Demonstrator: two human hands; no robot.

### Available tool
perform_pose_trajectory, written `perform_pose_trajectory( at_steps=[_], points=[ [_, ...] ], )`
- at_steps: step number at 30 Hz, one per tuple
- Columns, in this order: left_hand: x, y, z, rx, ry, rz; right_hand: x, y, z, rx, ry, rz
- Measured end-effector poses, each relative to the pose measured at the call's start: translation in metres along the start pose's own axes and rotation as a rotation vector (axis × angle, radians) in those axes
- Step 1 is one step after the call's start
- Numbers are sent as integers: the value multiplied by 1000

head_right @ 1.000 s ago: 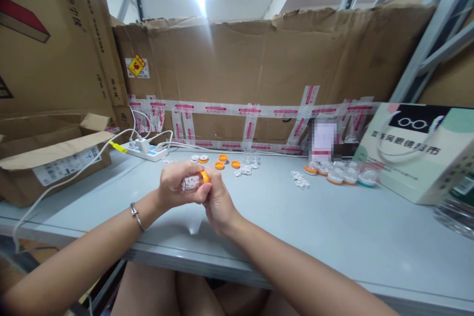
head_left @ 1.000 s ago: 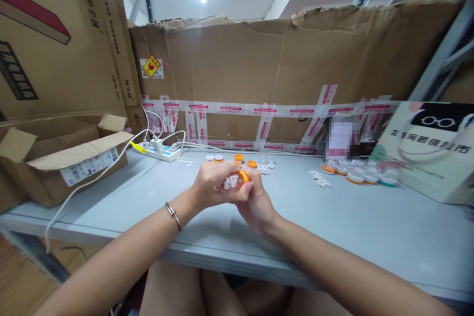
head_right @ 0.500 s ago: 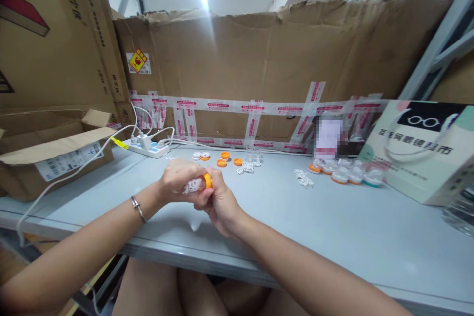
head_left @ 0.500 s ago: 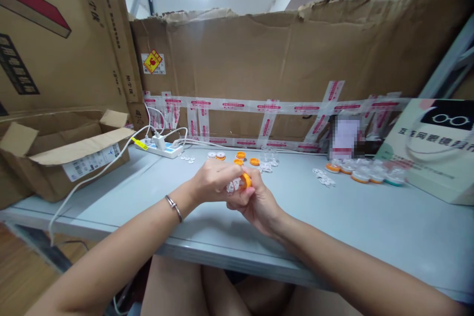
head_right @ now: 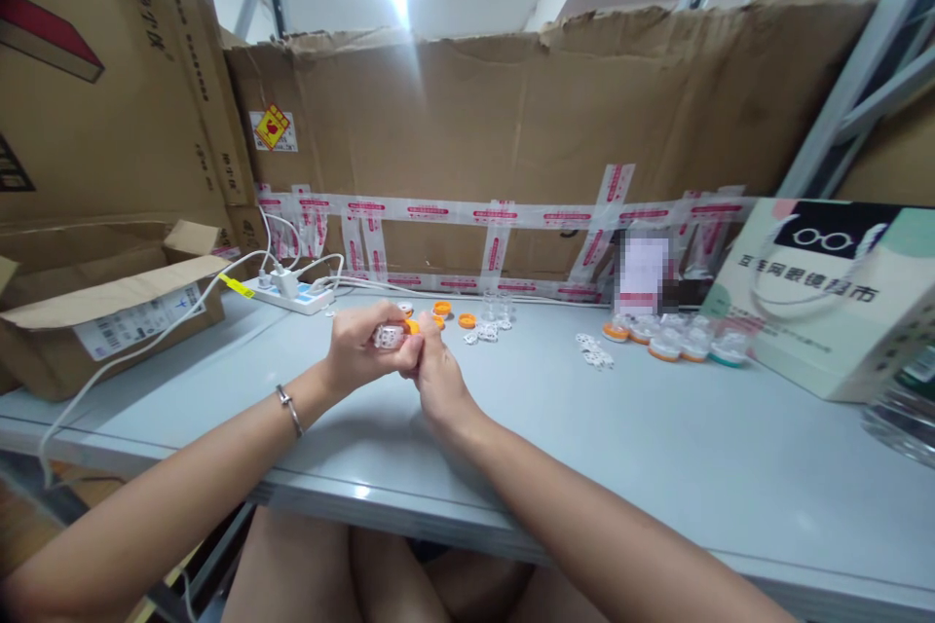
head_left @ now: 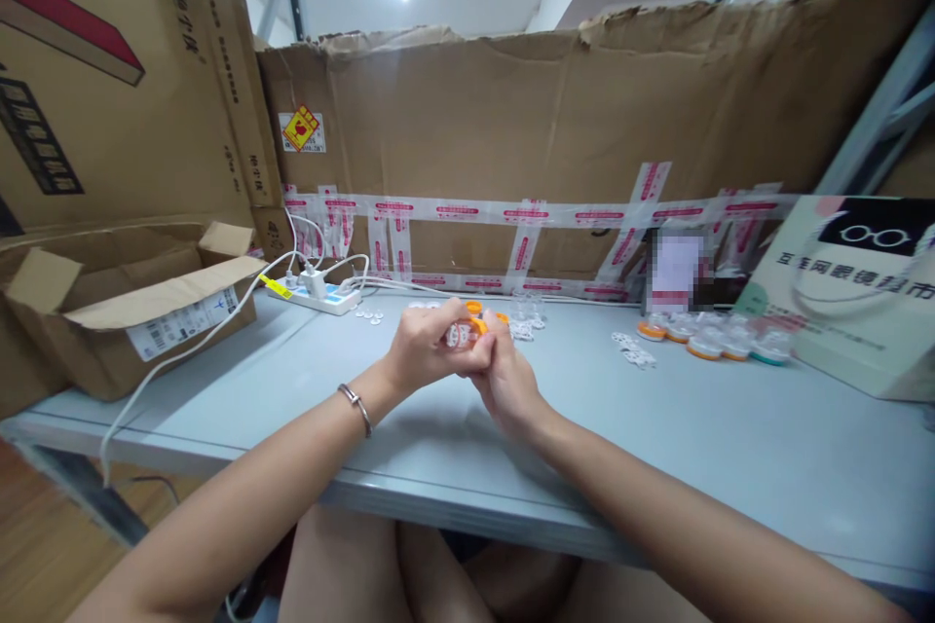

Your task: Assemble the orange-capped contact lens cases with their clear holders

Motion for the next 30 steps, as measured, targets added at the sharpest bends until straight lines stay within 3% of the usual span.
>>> perform_pose_trajectory(
  at_steps=[12,18,23,30],
  points=[
    [4,-2,-2,-350,314,86,5,-2,4,3,-56,-2],
    [5,-2,2,-493,442,154,6,-3,4,-6,-67,66],
    [6,1,13,-532,570,218,10,-3,7,50,-134,167],
    [13,-1,25,-517,962,216,6,-4,18,106,-326,123]
  ],
)
Point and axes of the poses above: each hand's wrist, its own y-axis away from the middle knuckle, its own x-axis out of the palm, z = x × y, the point moved 1 cm from there along -y, towards the middle knuckle, and after that the axes turned 12 degrees about z, right-handed, at the moved point
